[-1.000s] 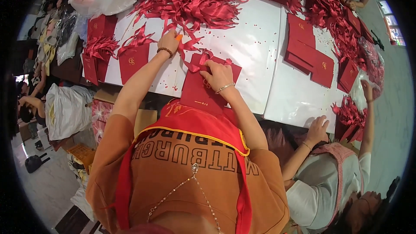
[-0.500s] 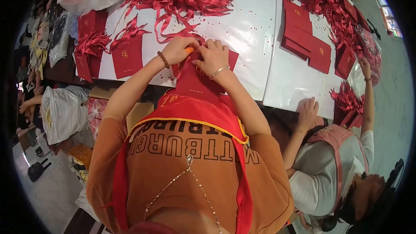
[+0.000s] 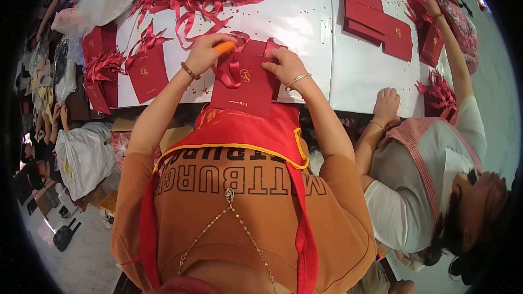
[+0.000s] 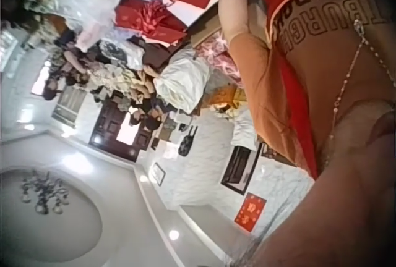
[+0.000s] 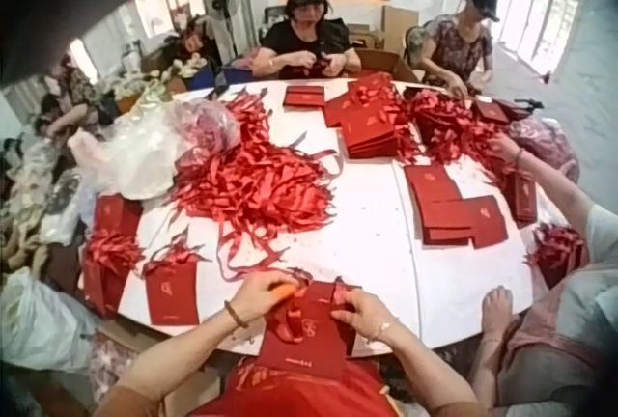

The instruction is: Tying red ribbons into bows on red gift bags at a packaging station.

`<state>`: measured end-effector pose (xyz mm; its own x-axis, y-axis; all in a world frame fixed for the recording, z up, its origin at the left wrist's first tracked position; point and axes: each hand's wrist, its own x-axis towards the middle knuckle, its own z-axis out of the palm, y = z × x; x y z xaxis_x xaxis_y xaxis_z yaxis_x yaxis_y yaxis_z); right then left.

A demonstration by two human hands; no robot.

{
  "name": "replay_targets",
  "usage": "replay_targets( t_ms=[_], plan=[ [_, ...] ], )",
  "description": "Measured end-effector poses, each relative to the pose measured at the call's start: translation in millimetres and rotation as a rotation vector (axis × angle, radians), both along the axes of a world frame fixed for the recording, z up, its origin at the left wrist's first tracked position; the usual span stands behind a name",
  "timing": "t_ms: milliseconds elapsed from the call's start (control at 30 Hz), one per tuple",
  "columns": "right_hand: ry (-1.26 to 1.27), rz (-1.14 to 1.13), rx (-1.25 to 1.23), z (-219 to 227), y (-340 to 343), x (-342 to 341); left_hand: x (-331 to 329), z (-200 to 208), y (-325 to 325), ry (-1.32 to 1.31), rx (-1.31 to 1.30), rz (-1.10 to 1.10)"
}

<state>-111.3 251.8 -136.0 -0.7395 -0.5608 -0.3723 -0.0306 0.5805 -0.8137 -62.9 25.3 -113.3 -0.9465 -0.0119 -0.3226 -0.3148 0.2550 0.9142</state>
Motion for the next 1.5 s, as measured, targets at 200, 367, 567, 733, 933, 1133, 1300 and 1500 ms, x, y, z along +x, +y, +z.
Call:
replay_targets(
  t_ms=[200, 367, 567, 733, 933, 1133, 1300, 1500],
  plan=[
    [-0.179, -0.075, -0.119, -4, -2, 0, 16, 8, 20, 0.201, 0.006, 0.044],
    [-0.382, -0.092, -0.189, 5, -7, -1, 20, -12, 49, 0.128, -0.061, 0.012],
    [-0.439, -0.137, -0.231, 3, -5, 1, 22, -16, 56, 0.234, -0.360, -0.035],
    [-0.433, -0.164, -0.239, 6, -7, 4, 22, -18, 59, 0.425, -0.486, -0.008],
    [-0.452, -0.174, -0.256, 2, -5, 6, 31, -23, 59, 0.463, -0.567, -0.086],
    [-0.398, -0.156, -0.241, 8, -8, 6, 28, -15, 59, 0.339, -0.440, -0.012],
    [-0.316, -0.132, -0.252, 4, -10, 8, 28, -9, 59, 0.435, -0.587, -0.043],
    [-0.336, -0.137, -0.245, 6, -14, 8, 26, -13, 54, 0.480, -0.574, -0.013]
  ],
)
